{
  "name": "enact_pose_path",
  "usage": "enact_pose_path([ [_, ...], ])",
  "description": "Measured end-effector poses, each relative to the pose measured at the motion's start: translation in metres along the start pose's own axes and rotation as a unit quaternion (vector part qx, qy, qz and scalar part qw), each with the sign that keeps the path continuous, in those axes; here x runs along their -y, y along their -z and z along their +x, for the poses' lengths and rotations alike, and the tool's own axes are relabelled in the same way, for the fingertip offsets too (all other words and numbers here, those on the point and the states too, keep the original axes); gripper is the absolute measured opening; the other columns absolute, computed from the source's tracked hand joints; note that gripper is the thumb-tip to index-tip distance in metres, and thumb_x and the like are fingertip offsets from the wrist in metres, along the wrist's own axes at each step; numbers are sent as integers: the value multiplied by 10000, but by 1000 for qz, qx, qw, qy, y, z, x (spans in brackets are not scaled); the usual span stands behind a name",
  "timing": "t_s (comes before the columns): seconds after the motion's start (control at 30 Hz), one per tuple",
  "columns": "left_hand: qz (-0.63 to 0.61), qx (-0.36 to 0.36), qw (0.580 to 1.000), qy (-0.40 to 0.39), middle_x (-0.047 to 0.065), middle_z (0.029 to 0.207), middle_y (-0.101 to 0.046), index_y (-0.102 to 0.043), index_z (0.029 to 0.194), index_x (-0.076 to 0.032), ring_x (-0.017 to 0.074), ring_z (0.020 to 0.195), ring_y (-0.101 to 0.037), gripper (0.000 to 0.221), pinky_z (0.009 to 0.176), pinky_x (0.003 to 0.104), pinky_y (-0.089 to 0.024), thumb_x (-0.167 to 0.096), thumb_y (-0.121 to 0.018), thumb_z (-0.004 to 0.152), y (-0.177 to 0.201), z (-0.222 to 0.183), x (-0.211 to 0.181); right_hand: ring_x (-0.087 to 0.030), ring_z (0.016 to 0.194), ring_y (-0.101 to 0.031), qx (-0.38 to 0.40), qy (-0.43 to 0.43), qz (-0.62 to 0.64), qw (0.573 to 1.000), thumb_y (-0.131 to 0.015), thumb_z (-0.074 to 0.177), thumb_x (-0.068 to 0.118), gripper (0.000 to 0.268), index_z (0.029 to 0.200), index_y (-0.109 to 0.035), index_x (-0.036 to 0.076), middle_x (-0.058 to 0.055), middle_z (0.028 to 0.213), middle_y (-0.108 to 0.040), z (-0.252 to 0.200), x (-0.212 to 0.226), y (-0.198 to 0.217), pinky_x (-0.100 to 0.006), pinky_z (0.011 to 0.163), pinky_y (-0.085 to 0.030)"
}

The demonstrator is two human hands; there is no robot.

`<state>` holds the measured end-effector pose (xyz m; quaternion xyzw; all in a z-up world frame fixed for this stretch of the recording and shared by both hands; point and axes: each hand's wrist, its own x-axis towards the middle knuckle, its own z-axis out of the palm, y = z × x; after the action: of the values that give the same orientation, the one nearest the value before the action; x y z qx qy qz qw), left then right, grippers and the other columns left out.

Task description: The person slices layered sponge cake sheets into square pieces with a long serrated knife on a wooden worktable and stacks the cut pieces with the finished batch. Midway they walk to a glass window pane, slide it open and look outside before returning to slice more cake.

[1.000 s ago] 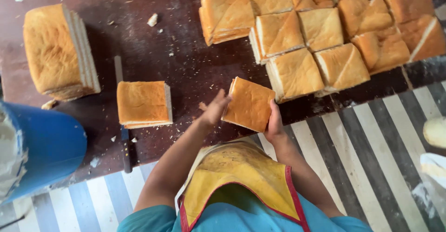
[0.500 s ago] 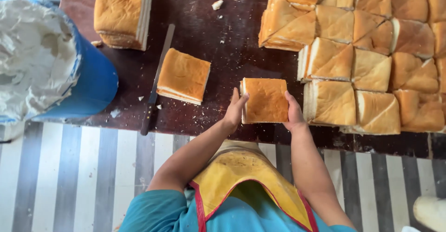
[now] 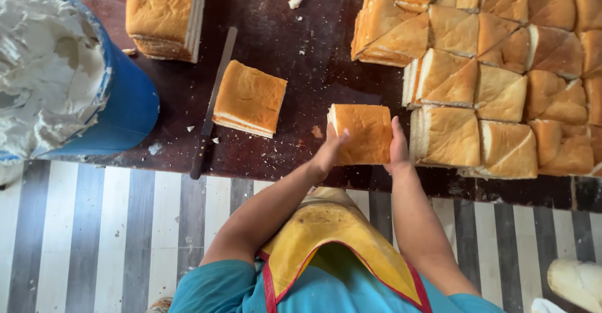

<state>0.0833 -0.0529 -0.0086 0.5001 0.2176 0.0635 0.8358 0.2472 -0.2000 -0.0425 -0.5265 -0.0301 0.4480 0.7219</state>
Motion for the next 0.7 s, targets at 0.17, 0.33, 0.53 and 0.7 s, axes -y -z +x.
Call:
enact_pose_path([
  [0.17,-18,30,994,99,149,1719,15,208,1597,-92,319,1568,-95,962,1246,477,-135,-556,-382,996,18,-1,-7,-257,1323,-538,-26,18,2,1000,-383,1018,624,737,1485,-475,60,-117,1453,-552,-15,-12,-5,-423,1091,-454],
  [0.33,291,-145,945,-43,200,1628,-335,-329,1554,-31,329,1494,-335,724,1204,420,-295,-448,-549,1005,48,-41,-29,-259,1390,-487,-68,10,18,997,-375,1026,575,710,1489,-466,45,-121,1506,-521,-38,-14,-10,-437,1143,-383],
  [0.53,564,-468,572,-369,167,1103,-636,-555,1283,14,339,1000,-602,441,866,473,-501,-56,-681,867,159,-108,-31,-248,1461,-403,-2,87,-32,996,-458,1027,428,670,1563,-365,38,-102,1575,-461,-66,-37,-11,-422,1210,-292],
  [0.7,718,-489,496,12,242,1291,-575,-459,1370,38,456,1199,-558,644,849,539,-501,-227,-671,823,217,-152,-17,-259,1438,-431,25,99,32,994,-550,993,301,657,1562,-375,22,-118,1533,-492,-59,-35,-26,-430,1190,-320],
])
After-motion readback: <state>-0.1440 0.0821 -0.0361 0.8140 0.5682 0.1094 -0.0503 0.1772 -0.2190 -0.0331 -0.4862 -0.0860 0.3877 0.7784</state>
